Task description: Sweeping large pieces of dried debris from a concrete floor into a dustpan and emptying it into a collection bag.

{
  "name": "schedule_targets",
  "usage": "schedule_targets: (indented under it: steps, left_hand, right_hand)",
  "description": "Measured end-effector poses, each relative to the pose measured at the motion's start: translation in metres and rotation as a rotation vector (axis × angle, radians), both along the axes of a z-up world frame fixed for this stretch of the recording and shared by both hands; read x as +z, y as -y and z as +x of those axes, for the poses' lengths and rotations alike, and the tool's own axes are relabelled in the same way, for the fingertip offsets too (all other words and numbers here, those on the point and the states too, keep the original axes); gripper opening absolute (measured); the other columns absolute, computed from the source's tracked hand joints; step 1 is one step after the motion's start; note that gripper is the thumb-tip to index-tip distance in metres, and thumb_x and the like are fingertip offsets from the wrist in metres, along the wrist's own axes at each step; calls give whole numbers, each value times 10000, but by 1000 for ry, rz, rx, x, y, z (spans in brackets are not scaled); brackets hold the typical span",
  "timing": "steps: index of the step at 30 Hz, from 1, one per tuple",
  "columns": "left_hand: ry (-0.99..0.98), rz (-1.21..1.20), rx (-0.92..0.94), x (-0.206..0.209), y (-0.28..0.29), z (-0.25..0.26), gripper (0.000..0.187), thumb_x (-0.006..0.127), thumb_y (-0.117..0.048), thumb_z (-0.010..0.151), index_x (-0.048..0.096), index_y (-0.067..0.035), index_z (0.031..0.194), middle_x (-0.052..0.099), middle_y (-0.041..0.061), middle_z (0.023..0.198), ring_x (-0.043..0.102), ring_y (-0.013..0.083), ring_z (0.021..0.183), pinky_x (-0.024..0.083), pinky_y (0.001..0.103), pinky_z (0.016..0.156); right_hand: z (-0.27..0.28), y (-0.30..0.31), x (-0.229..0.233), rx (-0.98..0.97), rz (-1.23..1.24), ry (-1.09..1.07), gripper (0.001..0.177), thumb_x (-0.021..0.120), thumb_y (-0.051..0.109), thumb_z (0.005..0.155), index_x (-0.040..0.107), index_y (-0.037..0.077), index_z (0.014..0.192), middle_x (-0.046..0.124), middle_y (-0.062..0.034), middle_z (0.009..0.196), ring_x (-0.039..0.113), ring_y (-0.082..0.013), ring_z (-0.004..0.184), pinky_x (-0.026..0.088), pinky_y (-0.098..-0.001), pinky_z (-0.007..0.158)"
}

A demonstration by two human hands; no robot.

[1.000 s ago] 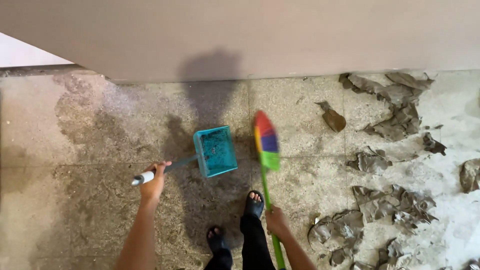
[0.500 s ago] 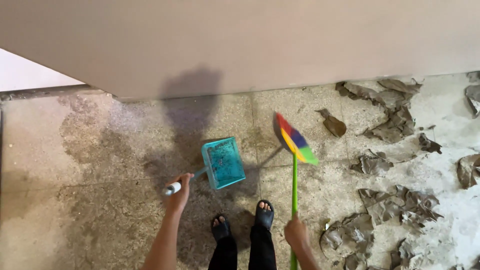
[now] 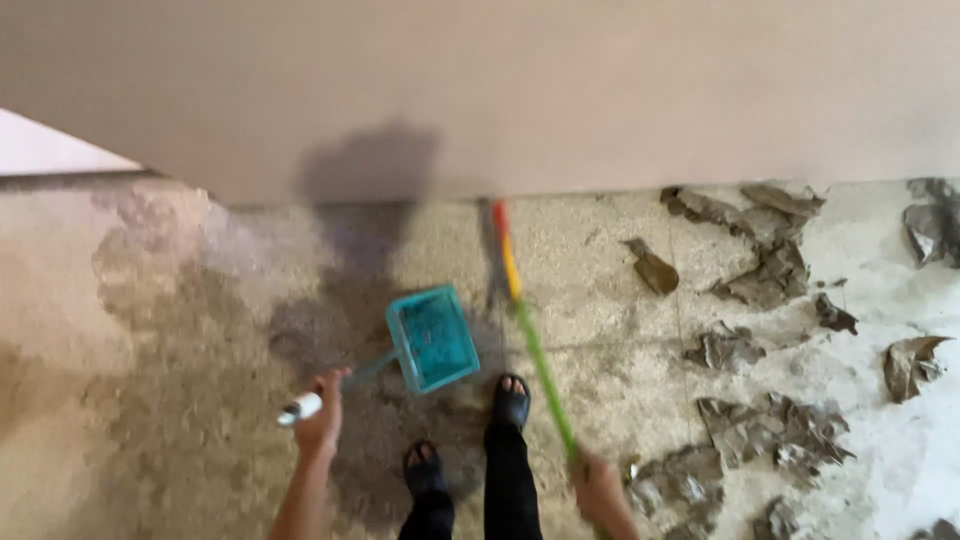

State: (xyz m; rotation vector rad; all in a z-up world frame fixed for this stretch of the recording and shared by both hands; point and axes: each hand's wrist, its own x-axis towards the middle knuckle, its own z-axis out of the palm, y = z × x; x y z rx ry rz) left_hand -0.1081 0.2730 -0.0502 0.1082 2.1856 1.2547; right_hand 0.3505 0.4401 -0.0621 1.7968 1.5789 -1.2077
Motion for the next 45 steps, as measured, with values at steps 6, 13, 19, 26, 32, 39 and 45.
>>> schedule_targets:
  steps: [6,13,19,26,32,39,45]
  left_hand:
    - [59,-86,369,24,-14,-1,175,643,-252,973,813,-257,1017,500,-111,713,419,66,676,381,300,648]
    - [147,-170,507,59,-40,24,260,559,-217,1011,772,-69,1031,760,60,1120,632,202,1043,499,381,848]
    - [152,-61,494,41,-20,28,239,601,-200,1001,771,-35,1024,758,90,1173,604,176,1030,461,366,800]
    - [77,-117,413,46,-22,30,216,642,-208,994,792,-56,962,786,64,1031,612,158,790,481,370,637]
    - [156,-42,460,56,-21,33,209,611,-180,982,762,-36,992,751,115,1213,656,246,1266,564,411,972]
    - [43,-10,340,49,-15,29,235,614,-196,1023,783,-33,1014,766,49,973,469,97,613,403,320,548]
    - [117,-36,372,57,-24,25,258,580,-170,1023,781,-13,1058,774,71,1075,590,123,792,458,332,638]
  right_hand:
    - [-64,-180,-70,380,257,108,591,517,187,1007,380,68,1570,772,-160,931,749,-350,830,628,-467,614]
    - [-59,-150,-76,468,-125,181,511,402,180,1089,316,135,1591,662,-56,875,564,-78,495,493,-197,359]
    - [50,-127,-31,637,-81,30,648,550,292,983,332,278,1593,767,-136,1017,774,-280,881,613,-428,808]
    - [-18,-244,-11,463,126,265,439,404,207,1103,367,156,1538,659,-145,908,613,-161,537,574,-252,404]
    - [-6,-261,-122,1221,204,463,270,481,258,1083,665,79,999,667,-94,1105,672,-73,660,594,-209,500]
    - [74,-168,-53,641,-15,108,575,515,280,997,414,174,1553,805,-92,950,776,-267,782,652,-420,712]
    - [-1,-200,119,-152,-46,70,485,441,149,1097,399,80,1575,689,-163,814,548,-191,544,465,-281,389]
